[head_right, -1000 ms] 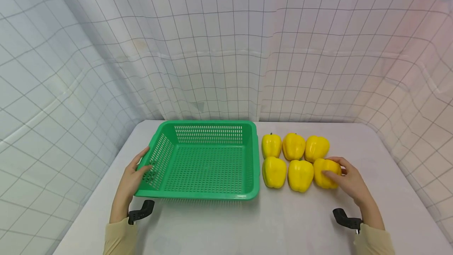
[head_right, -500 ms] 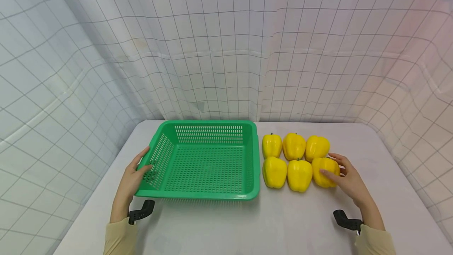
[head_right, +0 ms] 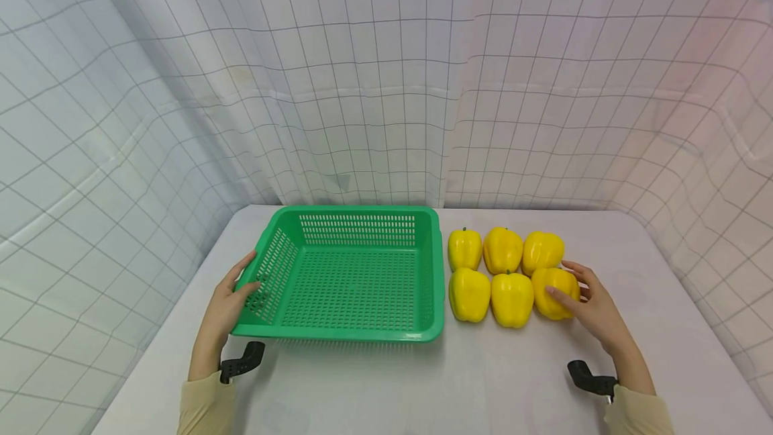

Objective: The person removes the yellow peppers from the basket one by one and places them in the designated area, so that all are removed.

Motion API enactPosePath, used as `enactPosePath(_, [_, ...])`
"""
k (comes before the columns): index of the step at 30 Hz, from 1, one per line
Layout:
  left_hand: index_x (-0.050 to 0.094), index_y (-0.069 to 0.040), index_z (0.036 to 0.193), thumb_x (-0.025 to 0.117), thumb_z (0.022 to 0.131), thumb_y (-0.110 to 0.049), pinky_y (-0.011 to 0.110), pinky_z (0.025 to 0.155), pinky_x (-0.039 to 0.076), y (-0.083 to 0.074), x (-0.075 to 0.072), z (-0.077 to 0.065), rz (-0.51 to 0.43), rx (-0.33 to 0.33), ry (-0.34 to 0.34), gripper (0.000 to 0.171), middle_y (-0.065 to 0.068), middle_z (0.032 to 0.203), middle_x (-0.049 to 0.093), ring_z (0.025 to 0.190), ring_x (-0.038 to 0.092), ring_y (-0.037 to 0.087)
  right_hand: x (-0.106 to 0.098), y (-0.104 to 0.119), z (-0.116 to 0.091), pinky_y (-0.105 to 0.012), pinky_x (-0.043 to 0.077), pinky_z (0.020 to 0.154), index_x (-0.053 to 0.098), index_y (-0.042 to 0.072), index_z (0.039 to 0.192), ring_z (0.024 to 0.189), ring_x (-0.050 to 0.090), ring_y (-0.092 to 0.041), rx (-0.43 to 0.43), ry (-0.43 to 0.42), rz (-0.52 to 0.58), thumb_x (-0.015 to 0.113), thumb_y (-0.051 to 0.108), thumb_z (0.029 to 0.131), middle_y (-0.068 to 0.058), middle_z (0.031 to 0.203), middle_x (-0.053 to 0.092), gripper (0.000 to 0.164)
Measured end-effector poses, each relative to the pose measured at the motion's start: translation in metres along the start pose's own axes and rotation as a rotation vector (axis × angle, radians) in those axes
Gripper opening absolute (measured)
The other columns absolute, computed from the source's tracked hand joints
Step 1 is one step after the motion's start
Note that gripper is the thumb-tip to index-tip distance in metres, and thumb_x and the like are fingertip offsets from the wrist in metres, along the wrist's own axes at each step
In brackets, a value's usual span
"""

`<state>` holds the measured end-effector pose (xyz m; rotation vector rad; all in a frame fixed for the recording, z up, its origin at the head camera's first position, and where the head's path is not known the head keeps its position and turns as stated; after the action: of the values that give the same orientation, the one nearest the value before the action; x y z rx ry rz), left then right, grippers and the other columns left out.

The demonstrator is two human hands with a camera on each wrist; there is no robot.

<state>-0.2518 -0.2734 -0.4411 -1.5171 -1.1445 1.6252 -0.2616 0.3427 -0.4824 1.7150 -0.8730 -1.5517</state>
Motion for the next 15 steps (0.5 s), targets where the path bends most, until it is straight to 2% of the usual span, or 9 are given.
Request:
enactPosePath(8, [0.029, -0.032, 0.150, 0.047, 0.098, -0.015, 0.039, 0.076, 0.040, -0.0009, 0.0014, 0.0007, 0.010, 0.005, 0.007, 0.058, 0.015, 0.149, 0.030, 0.106, 0.048, 0.034, -0.0011, -0.0041, -0.0021, -0.067, 0.031, 0.087, 0.014, 0.004, 0.151, 0.119, 0.031, -0.055, 0.008, -0.008, 0.019, 0.056, 0.041, 0.095, -0.038, 0.144, 0.016, 0.079])
enactPosePath(15, [0.029, -0.031, 0.150, 0.048, 0.098, -0.015, 0.040, 0.076, 0.040, -0.0013, 0.0016, 0.0010, 0.012, 0.003, 0.008, 0.058, 0.015, 0.149, 0.030, 0.107, 0.048, 0.034, -0.0029, -0.0050, -0.0031, -0.070, 0.027, 0.088, 0.014, 0.005, 0.151, 0.122, 0.025, -0.057, 0.013, -0.027, 0.025, 0.055, 0.041, 0.095, -0.037, 0.145, 0.015, 0.079])
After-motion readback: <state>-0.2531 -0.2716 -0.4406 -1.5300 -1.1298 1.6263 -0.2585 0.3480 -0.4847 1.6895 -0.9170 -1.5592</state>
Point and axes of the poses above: each hand's wrist, its own z-axis towards the middle knuckle, its own x-axis out of the palm, y = z × x, the point moved 8 cm from there along z, towards the middle knuckle
